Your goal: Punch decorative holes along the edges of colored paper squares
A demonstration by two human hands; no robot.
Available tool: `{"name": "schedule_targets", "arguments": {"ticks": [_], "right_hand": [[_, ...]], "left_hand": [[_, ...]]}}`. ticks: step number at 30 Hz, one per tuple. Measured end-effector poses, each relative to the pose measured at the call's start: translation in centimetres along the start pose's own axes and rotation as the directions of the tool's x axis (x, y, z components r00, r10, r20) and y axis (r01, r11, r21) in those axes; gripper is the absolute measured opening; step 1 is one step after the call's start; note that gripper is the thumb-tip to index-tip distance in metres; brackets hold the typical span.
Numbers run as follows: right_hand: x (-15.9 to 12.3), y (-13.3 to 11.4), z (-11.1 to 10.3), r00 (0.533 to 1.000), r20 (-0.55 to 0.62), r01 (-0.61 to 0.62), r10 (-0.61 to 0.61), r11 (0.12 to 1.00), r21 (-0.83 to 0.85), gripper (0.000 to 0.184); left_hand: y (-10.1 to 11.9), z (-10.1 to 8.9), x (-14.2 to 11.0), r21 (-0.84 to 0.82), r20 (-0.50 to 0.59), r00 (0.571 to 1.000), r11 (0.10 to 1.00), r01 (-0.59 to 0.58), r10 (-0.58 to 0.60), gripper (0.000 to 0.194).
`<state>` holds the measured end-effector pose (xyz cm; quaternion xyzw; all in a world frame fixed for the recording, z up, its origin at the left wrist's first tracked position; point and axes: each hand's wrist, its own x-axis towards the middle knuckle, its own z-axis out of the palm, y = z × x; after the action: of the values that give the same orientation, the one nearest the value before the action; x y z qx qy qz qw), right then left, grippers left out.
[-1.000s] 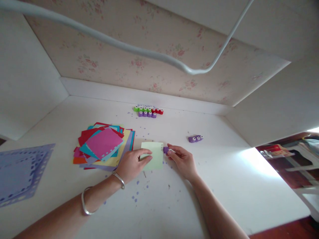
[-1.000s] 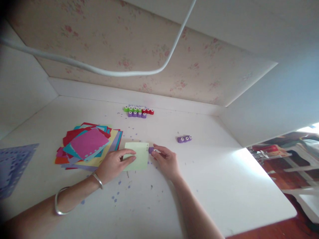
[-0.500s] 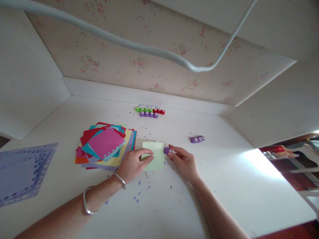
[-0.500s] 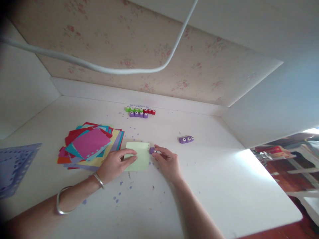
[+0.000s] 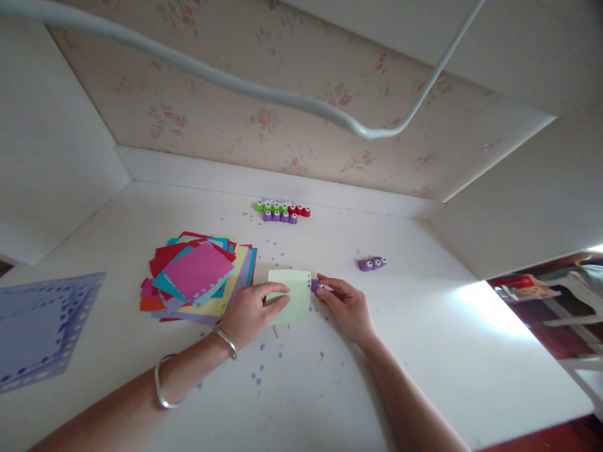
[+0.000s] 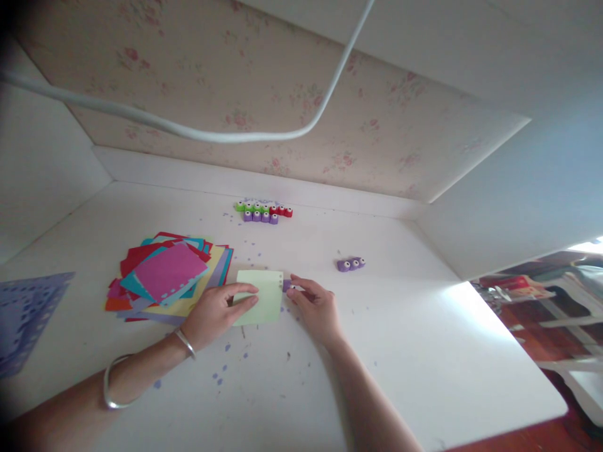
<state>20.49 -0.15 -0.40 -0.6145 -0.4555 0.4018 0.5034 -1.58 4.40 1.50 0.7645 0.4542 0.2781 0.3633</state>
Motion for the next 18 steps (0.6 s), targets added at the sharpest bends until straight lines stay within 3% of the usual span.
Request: {"name": "schedule_targets", "arguments": {"ticks": [11,18], "right_hand": [[0.05,-0.11,-0.03,1.000,0.002,-0.004,0.004,1.000,-0.015,0.025],[-0.28,-0.64,0.10,0.996,0.042,0.089,-0.082,0.976,-0.197,0.023]], "left_hand": [[-0.01,0.02,-0.05,0.019,0.019,1.000,1.000,0.008,-0.009,0.023],[0.00,0.19,-0.21,0.070,0.057,0.997,0.996,-0.057,0.053,0.027]]}}
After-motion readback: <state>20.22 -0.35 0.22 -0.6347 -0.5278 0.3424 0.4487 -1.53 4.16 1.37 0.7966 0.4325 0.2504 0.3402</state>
